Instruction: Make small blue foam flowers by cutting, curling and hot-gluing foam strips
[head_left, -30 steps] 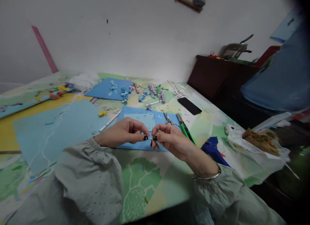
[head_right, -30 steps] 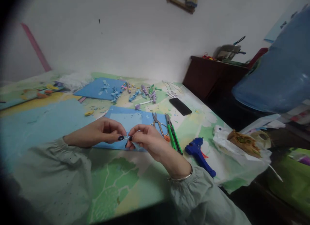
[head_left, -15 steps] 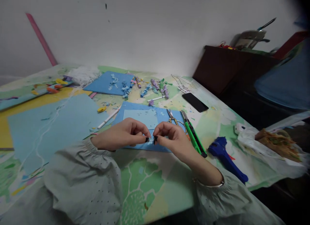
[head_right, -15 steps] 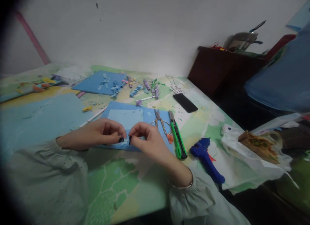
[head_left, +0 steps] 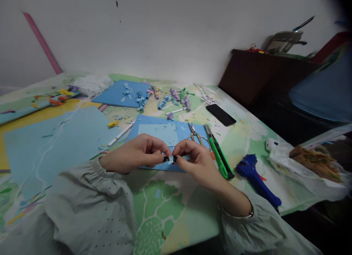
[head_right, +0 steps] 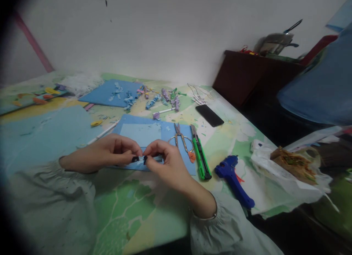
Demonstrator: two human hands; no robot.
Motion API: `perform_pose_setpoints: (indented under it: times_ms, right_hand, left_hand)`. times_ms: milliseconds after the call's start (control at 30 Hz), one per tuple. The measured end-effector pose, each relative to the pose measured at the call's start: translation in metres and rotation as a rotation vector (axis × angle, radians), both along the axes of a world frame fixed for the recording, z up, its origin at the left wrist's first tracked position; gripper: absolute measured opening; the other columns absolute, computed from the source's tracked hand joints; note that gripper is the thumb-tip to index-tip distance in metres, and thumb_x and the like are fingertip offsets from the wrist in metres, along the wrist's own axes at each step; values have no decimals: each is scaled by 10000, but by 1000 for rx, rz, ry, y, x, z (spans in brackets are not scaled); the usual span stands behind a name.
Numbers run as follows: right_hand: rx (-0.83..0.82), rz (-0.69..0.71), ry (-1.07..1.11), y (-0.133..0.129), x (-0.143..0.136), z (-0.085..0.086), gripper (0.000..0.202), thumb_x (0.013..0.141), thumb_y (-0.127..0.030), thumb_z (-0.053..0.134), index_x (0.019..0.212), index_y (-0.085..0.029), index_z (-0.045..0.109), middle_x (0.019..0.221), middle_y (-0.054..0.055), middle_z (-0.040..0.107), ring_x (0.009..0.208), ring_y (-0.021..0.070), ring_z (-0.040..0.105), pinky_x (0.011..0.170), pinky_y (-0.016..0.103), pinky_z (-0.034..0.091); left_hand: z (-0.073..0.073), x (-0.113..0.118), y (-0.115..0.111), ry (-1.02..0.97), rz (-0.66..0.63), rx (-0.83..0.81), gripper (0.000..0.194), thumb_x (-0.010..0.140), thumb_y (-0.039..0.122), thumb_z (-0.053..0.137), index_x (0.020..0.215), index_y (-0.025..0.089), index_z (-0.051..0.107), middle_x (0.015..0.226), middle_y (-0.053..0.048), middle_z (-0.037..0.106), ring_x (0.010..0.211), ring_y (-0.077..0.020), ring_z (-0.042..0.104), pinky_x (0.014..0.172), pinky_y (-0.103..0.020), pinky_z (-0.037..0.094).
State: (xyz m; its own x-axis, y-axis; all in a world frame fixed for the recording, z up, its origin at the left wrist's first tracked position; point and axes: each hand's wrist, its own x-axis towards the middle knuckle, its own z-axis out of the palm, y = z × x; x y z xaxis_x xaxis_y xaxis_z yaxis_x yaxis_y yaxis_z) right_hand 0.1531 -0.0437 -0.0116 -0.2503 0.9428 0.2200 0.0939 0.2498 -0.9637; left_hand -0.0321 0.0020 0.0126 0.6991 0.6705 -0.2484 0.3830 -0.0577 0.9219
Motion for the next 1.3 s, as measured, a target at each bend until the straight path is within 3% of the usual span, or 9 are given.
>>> perform_pose_setpoints:
  times_ms: [133,300,500,733,933,1133,1300]
  right_hand:
    - [-59,33,-68,2,3,-3,140,678,-74,518,761,-173,571,687,-12,562,651,100,518,595,222,394]
    - [-242,211,-336,4,9,-10,190,630,-47,508,759,-159,591,649,-5,593,588,107,539,525,209,386]
    - [-130,111,-552,5,15,-13,195,623,-61,527,753,-153,640,670,12,638,621,120,571,553,214,409]
    - [-62,79,-590,-2,27,-14,131,655,-99,563,709,-150,672,681,19,649,640,122,570,584,218,413]
    - [-122,295,-527,-10,29,-12,116,678,-156,622,762,-155,703,722,23,669,658,128,585,585,217,423]
    - [34,161,-726,-24,16,-8,155,662,-101,627,787,-169,689,739,20,675,677,131,599,617,226,422]
    - [37,112,-698,-30,14,-10,150,696,-90,595,803,-172,661,771,21,668,709,128,599,648,231,427]
  left_hand:
    - [2,1,0,49,-79,-63,205,750,319,525,850,150,586,515,64,362,465,-63,290,440,-191,228]
    - [-7,1,3,200,-173,-31,226,724,332,560,849,145,557,504,86,309,459,-64,253,429,-192,190]
    - [-15,-7,8,337,-193,-21,218,710,365,554,740,148,547,526,60,424,485,-78,365,456,-186,272]
    - [3,-25,5,319,-156,-58,204,740,371,530,784,171,522,551,43,486,439,-67,336,404,-175,255]
    - [18,-34,-4,367,-256,-164,174,710,343,563,805,197,552,494,41,452,399,-83,364,362,-176,287]
    - [7,-34,0,516,-233,-150,146,627,241,589,751,182,540,624,9,540,443,-109,483,412,-211,373]
    - [-1,-38,7,494,-218,-56,186,635,301,598,780,189,565,684,-7,570,442,-116,512,393,-212,367]
